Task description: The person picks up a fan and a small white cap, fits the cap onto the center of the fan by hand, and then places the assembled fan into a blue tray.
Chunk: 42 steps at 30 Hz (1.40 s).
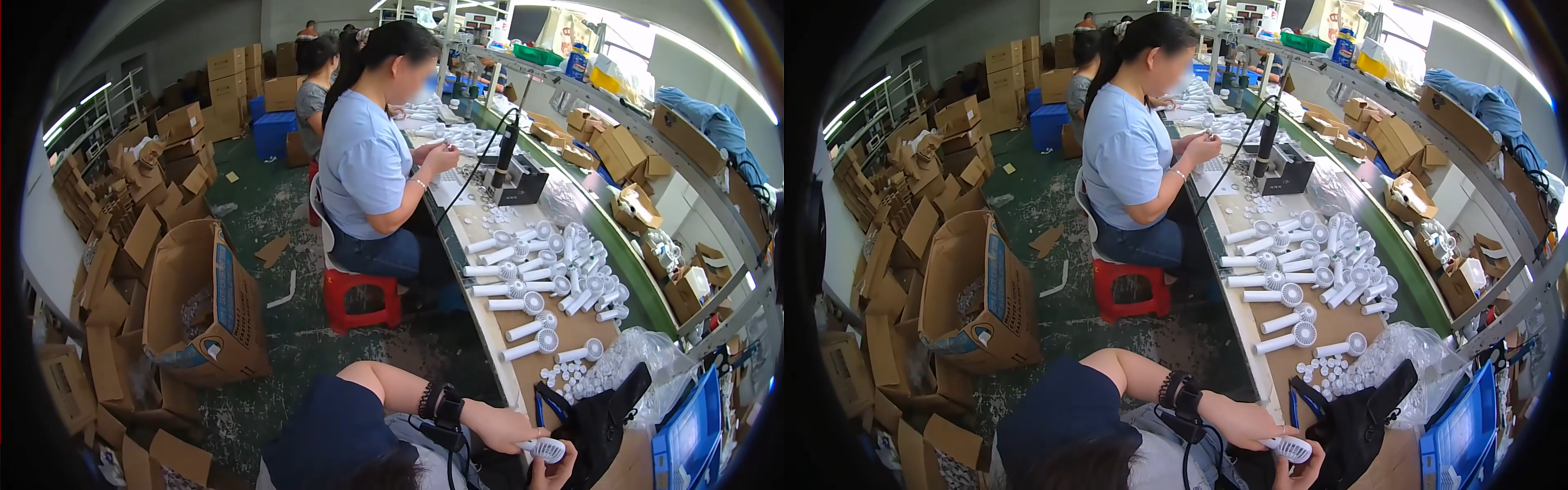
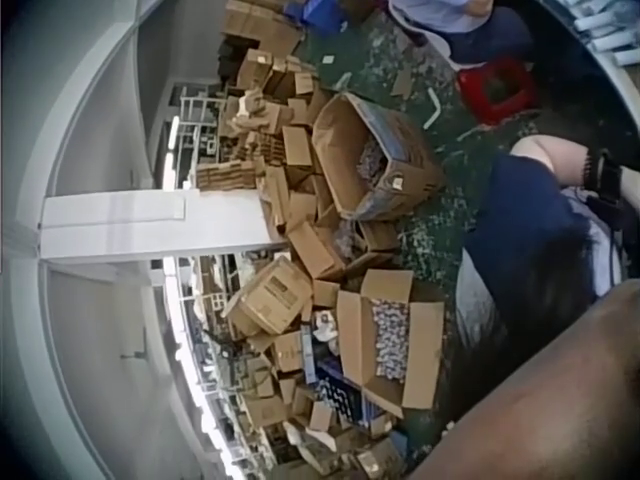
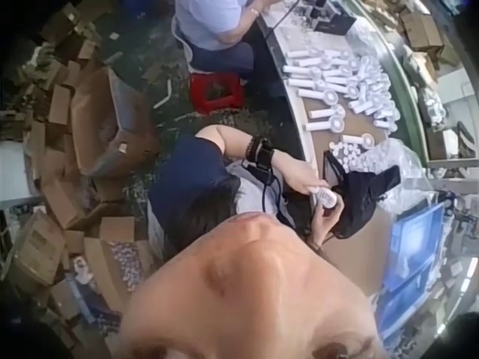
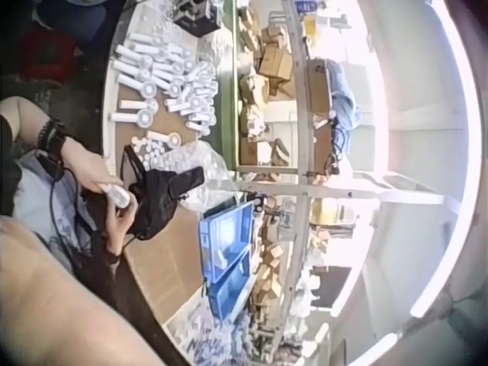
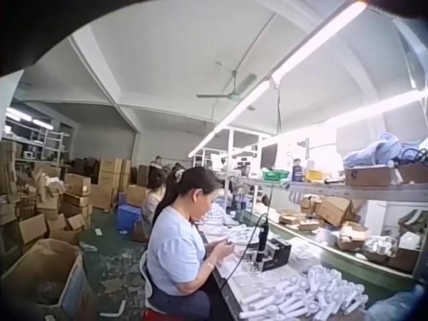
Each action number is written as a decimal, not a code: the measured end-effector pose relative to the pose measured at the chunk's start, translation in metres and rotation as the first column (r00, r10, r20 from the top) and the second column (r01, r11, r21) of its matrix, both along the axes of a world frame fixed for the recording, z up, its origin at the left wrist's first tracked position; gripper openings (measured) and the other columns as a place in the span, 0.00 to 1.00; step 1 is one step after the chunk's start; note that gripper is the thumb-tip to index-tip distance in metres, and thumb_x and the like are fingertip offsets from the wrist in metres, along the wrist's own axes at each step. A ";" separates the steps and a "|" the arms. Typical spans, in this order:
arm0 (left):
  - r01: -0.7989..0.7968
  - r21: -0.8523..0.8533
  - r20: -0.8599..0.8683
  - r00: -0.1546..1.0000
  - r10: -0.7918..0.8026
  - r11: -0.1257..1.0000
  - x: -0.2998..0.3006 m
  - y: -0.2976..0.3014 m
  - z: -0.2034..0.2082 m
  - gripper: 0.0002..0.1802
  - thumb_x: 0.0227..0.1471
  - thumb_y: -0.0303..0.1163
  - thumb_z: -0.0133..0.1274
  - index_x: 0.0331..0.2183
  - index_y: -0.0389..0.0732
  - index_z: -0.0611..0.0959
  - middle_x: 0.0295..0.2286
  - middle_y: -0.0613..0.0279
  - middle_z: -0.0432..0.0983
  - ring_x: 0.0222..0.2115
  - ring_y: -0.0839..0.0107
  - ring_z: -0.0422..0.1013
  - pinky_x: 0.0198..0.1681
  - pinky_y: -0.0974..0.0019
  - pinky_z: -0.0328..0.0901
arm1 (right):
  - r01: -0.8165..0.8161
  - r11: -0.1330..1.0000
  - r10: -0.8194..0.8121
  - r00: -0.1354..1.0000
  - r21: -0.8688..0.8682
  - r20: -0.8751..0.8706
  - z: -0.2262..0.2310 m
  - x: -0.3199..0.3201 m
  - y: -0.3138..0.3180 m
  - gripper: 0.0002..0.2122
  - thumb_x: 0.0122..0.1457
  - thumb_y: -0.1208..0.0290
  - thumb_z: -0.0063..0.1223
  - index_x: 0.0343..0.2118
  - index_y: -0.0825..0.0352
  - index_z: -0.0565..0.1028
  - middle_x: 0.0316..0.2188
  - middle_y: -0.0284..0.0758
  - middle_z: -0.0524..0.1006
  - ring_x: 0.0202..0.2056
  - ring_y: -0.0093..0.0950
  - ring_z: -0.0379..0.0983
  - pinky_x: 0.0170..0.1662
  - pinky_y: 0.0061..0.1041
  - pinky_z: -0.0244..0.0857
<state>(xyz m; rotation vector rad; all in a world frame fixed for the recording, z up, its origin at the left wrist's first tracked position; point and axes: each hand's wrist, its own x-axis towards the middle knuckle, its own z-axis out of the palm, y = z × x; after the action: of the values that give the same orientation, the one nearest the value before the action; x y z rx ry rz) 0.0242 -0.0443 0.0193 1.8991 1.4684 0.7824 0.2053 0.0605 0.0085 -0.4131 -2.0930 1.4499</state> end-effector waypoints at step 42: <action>0.119 -0.074 0.125 0.986 -0.110 0.990 0.000 0.008 0.006 0.31 0.41 0.30 0.49 0.48 0.36 0.59 0.26 0.41 0.71 0.30 0.46 0.68 0.35 0.53 0.62 | -0.058 0.981 0.036 0.992 0.187 0.118 0.026 0.009 0.004 0.18 0.45 0.81 0.57 0.42 0.72 0.67 0.34 0.35 0.71 0.37 0.24 0.68 0.40 0.20 0.61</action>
<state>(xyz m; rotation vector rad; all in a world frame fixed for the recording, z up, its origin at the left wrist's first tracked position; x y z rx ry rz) 0.0245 -0.0367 0.0252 1.8256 1.2866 0.7587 0.2143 0.0641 0.0341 -0.3814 -2.3226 1.2626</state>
